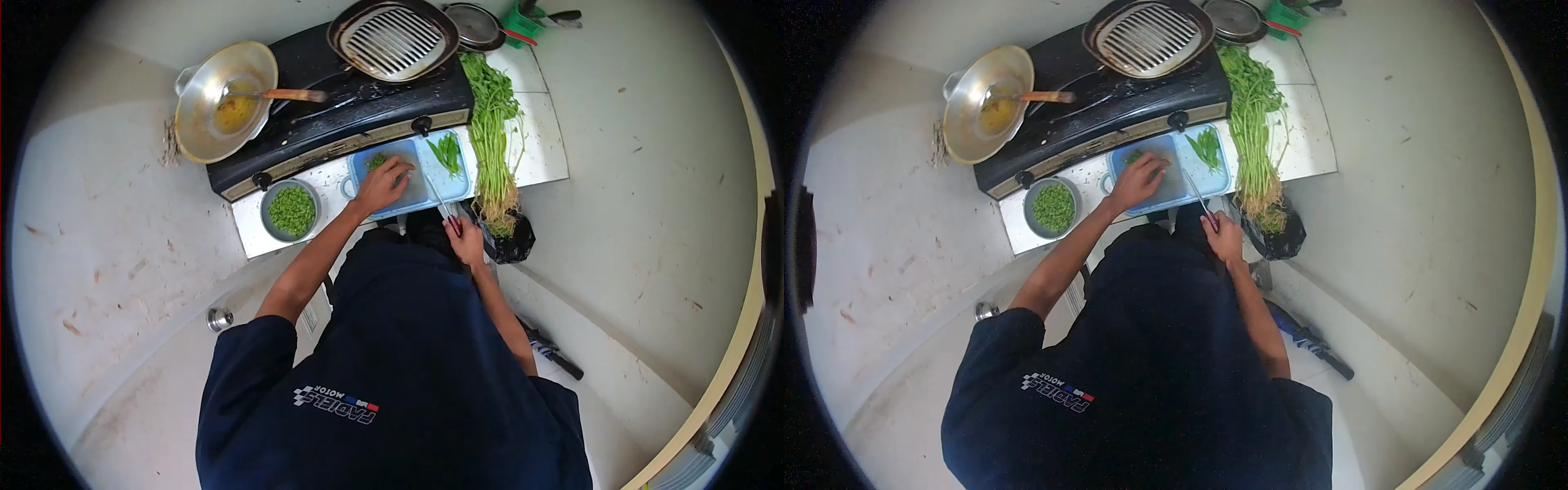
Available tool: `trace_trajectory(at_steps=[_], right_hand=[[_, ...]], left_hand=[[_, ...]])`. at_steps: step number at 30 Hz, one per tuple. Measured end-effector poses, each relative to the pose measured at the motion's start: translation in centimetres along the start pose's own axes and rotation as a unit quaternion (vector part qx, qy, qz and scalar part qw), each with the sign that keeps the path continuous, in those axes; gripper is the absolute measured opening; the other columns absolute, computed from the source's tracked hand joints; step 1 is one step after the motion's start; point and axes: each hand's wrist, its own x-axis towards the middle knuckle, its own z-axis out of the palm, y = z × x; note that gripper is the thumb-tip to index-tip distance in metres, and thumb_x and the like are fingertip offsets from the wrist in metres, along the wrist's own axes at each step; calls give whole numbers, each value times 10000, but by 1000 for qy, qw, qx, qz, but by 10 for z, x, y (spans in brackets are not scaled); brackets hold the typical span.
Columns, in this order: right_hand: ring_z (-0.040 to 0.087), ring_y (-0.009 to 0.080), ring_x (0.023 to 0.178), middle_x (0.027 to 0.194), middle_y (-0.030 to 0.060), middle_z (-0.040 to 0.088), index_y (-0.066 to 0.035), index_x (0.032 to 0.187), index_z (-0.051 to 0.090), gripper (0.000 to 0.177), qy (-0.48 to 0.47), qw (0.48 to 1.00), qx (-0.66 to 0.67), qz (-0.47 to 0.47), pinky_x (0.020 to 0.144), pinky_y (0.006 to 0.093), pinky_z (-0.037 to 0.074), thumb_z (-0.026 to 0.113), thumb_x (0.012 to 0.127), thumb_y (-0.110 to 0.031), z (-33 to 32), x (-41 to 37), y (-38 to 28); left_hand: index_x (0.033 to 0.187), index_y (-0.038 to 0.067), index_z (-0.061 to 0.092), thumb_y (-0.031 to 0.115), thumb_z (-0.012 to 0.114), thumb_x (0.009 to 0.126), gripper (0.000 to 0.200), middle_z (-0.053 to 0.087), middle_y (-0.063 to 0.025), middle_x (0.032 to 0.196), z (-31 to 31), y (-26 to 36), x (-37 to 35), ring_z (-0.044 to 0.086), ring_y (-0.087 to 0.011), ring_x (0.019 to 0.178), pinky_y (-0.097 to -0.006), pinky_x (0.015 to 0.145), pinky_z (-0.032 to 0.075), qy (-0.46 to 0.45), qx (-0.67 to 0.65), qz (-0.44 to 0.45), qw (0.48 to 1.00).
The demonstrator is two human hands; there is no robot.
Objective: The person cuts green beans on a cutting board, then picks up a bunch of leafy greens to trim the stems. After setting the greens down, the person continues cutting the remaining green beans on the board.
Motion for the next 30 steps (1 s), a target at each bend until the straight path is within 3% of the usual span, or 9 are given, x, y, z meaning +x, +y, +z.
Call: trace_trajectory(at_steps=[2,8,11,14,23,26,30], right_hand=[[629,412,649,698,225,623,10,807,596,415,16,999,20,39,616,483,472,718,961,-356,-8,-6,1],[554,338,540,622,179,575,8,781,586,430,87,988,75,102,560,432,446,718,967,-356,-21,-17,13],[568,211,539,615,138,593,23,901,667,358,88,987,73,114,555,393,450,736,964,-323,-28,-21,24],[593,344,552,627,197,588,8,812,607,404,93,985,81,122,563,454,452,728,957,-348,-36,-17,34],[673,426,694,743,241,661,14,897,653,364,79,990,96,69,637,473,509,727,945,-339,-79,5,46],[682,434,725,766,242,674,10,935,666,341,48,996,51,48,660,476,522,721,945,-327,-87,17,67],[684,437,737,782,233,684,3,971,672,350,32,996,77,44,676,487,522,717,940,-343,-101,31,66]], left_hand=[[1186,93,695,181,613,981,238,609,-118,1253,12,-2,18,685,-355,987,-459,891,552,-18,-7,51,998],[1208,87,681,156,622,959,265,552,-103,1342,39,17,64,662,-348,1089,-461,937,545,-226,15,37,973],[1215,91,674,161,625,953,275,540,-98,1379,64,9,71,668,-355,1092,-476,938,545,-236,54,66,968],[1236,83,671,138,590,944,308,544,-114,1367,64,19,77,672,-382,1070,-499,922,550,-236,55,64,968],[1279,123,650,121,582,973,313,592,-140,1192,56,46,85,666,-398,1012,-525,865,551,-187,84,-22,978],[1215,117,677,89,597,951,277,594,-131,1122,70,33,100,666,-382,946,-510,831,553,-136,94,54,985],[1070,92,700,66,620,908,183,585,-116,1072,80,22,122,656,-352,923,-474,817,549,-169,151,107,968]])
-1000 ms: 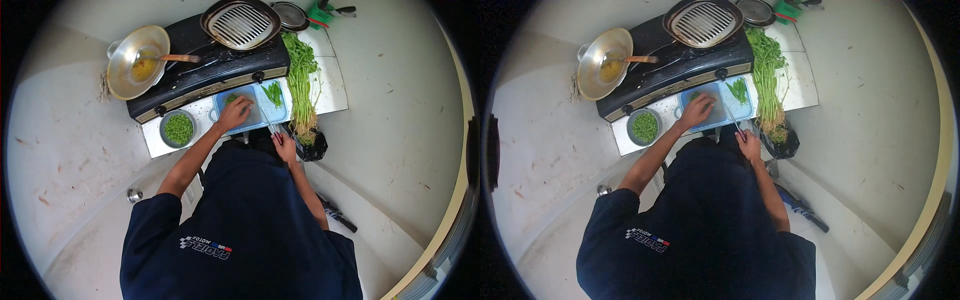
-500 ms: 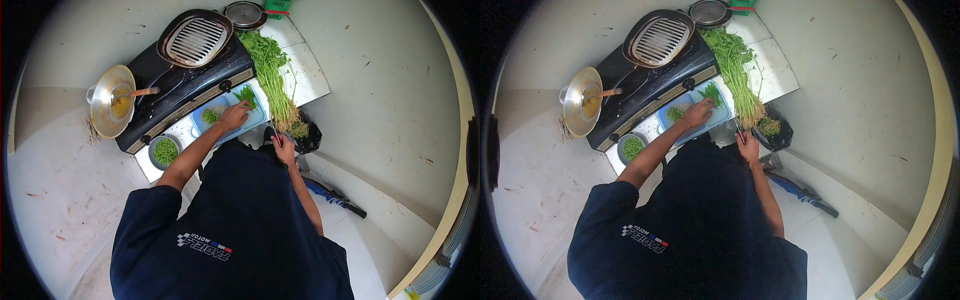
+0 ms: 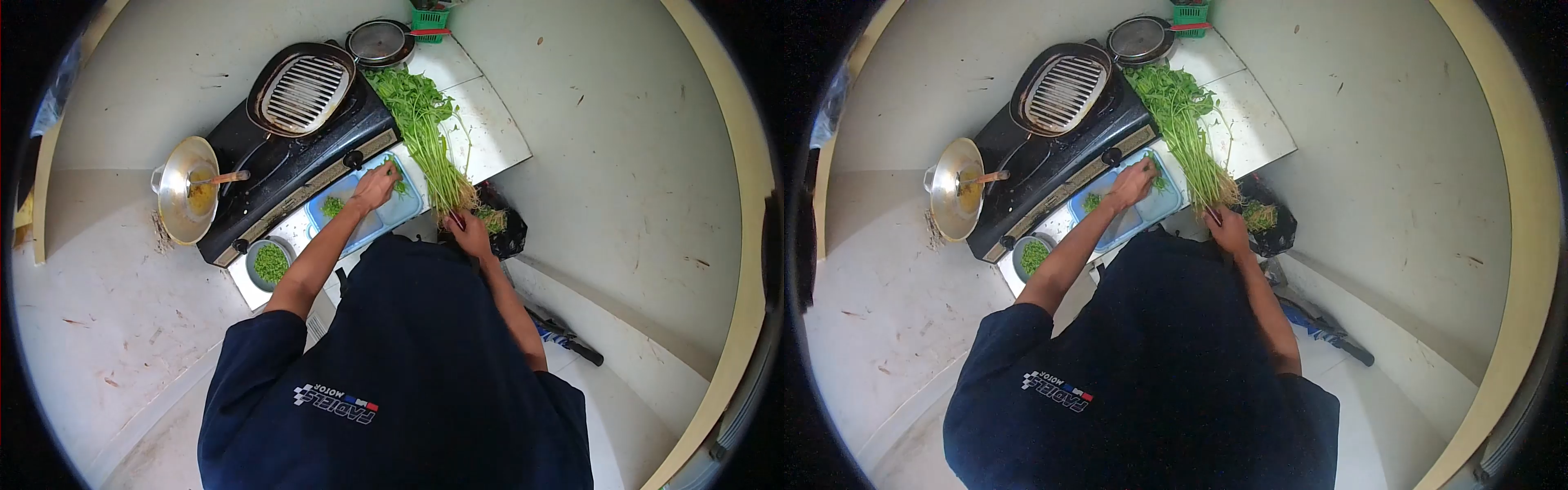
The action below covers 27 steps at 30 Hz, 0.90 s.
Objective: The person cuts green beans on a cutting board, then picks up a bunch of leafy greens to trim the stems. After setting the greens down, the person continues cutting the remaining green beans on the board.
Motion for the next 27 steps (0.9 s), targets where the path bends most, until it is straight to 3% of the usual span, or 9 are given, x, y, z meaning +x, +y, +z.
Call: trace_trajectory(at_steps=[5,14,23,27], right_hand=[[691,421,743,789,219,688,-1,970,676,368,-8,1000,-13,-13,672,487,521,718,940,-365,-12,8,4],[677,411,721,798,204,685,-8,955,668,360,-9,1000,-14,-11,669,487,519,714,946,-365,-20,20,11],[688,435,783,853,219,699,-11,992,661,350,27,998,49,-31,687,490,525,711,946,-354,-21,19,14],[695,427,792,861,218,705,-14,1014,673,361,-1,1000,7,2,705,491,529,714,942,-365,-21,17,24]], left_hand=[[980,78,691,35,628,882,124,580,-104,1068,-13,-1,3,647,-339,963,-468,849,535,-30,3,-19,999],[964,61,678,16,694,841,131,600,-105,1097,-26,1,-16,630,-332,1062,-426,923,518,21,-148,-12,989],[1020,80,698,50,668,834,192,628,-112,1019,-1,19,-5,636,-331,1028,-451,894,525,5,-45,8,999],[994,80,708,67,680,832,165,626,-116,993,4,19,-3,640,-329,1013,-456,885,521,-24,-35,15,999]])
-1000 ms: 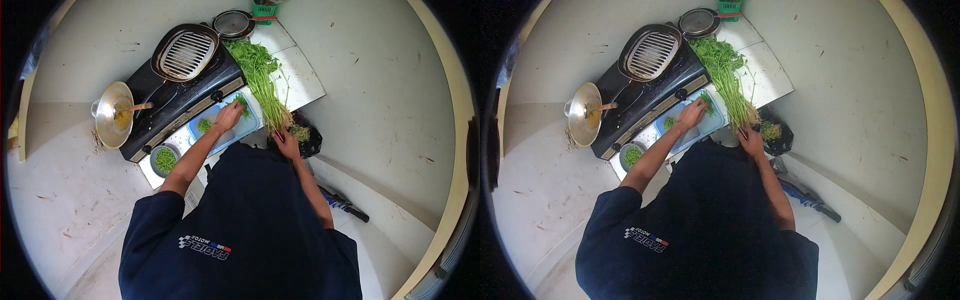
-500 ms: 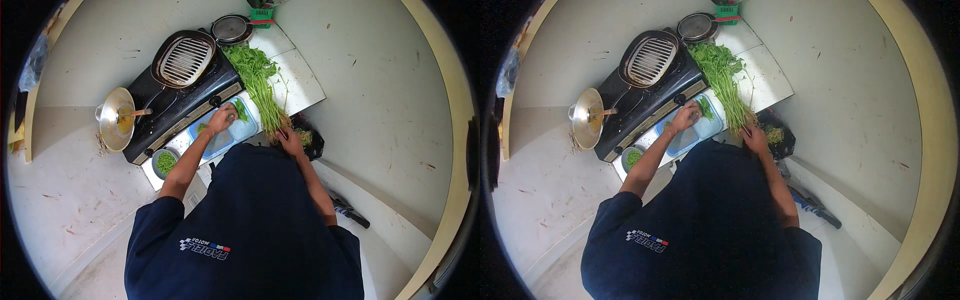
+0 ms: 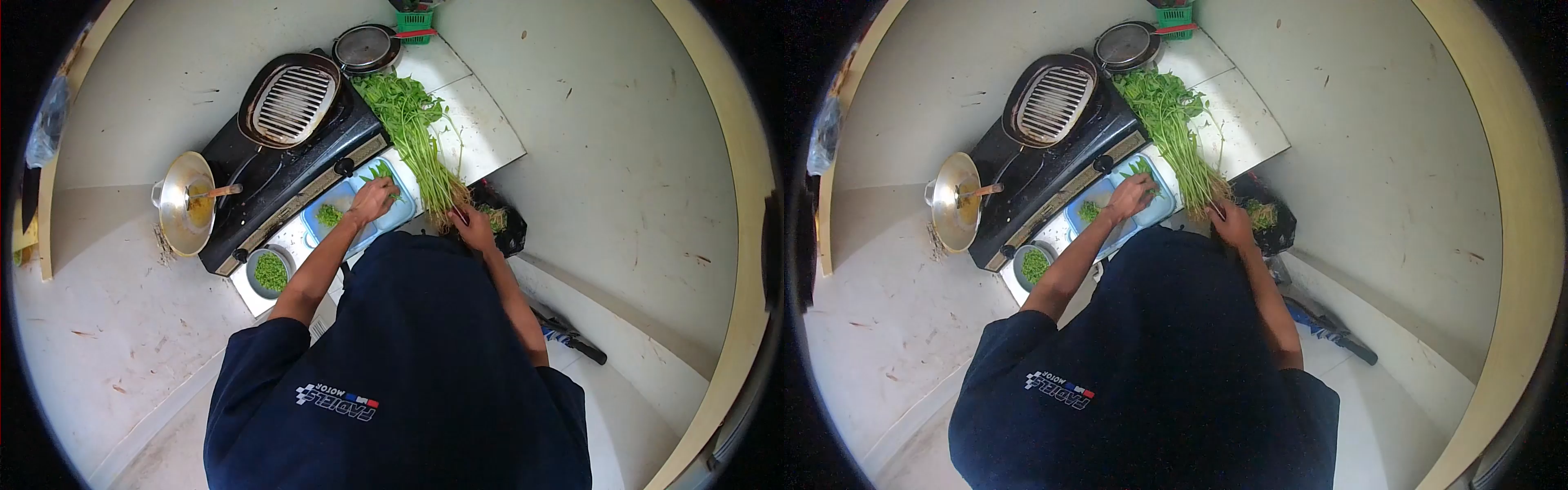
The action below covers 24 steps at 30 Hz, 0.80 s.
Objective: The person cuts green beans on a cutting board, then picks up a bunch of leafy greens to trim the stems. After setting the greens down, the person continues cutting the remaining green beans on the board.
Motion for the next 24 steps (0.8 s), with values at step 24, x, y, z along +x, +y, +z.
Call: trace_trajectory(at_steps=[24], right_hand=[[700,425,746,780,233,687,13,946,660,393,-8,1000,-9,15,685,482,532,717,945,-376,5,-10,-4]], left_hand=[[984,112,733,150,679,891,114,658,-91,988,20,2,5,591,-313,1002,-448,868,469,-1,36,-41,998]])
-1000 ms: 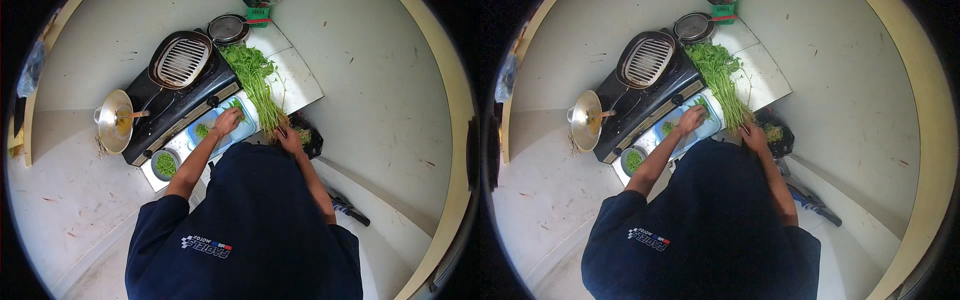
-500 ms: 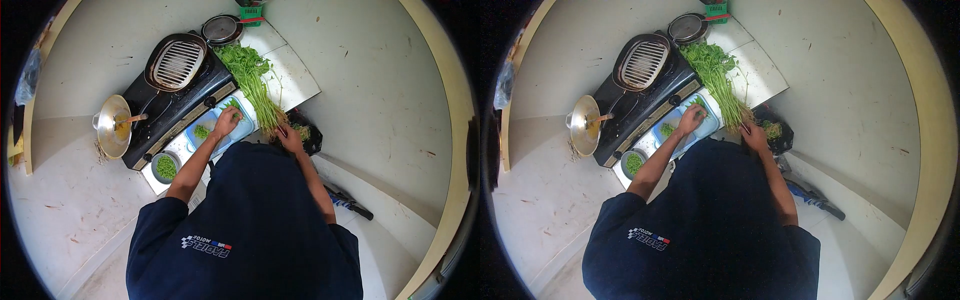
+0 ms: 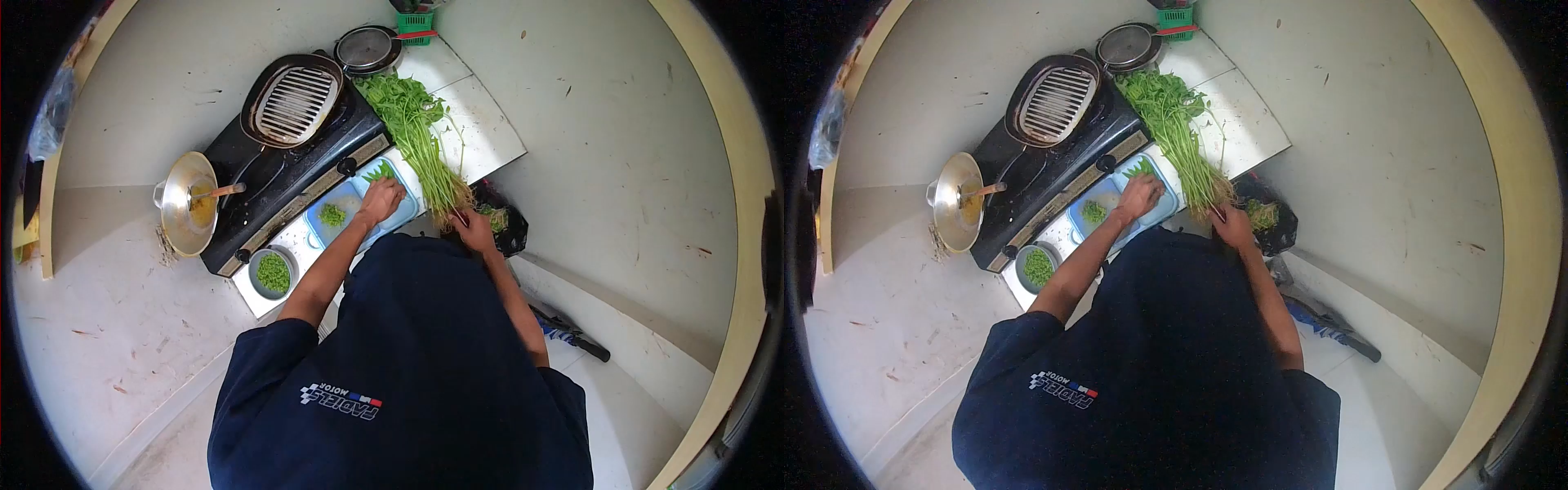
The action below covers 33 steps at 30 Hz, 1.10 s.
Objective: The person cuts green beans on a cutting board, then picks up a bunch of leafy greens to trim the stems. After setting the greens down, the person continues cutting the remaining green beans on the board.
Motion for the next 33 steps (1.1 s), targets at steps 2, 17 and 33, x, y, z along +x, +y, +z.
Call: trace_trajectory(at_steps=[2,17,33], right_hand=[[695,425,735,764,233,678,15,943,659,404,6,1000,-8,-1,682,483,528,717,945,-385,1,0,2],[690,428,747,783,234,680,10,947,677,409,-15,1000,-3,-8,676,490,518,721,937,-397,6,12,-11],[686,134,963,1031,60,726,17,1184,652,325,-82,951,297,-25,866,292,539,757,968,-201,13,59,-150]], left_hand=[[983,109,742,135,687,891,110,662,-100,977,6,-3,0,597,-319,987,-432,875,469,46,-45,-22,998],[1191,20,658,126,610,1046,185,754,-105,1146,-39,-4,-17,648,-150,1147,-294,1101,405,179,-612,-205,742],[1024,36,663,139,689,1010,107,753,-88,980,-84,37,-34,690,-129,901,-270,761,501,197,-650,-130,722]])
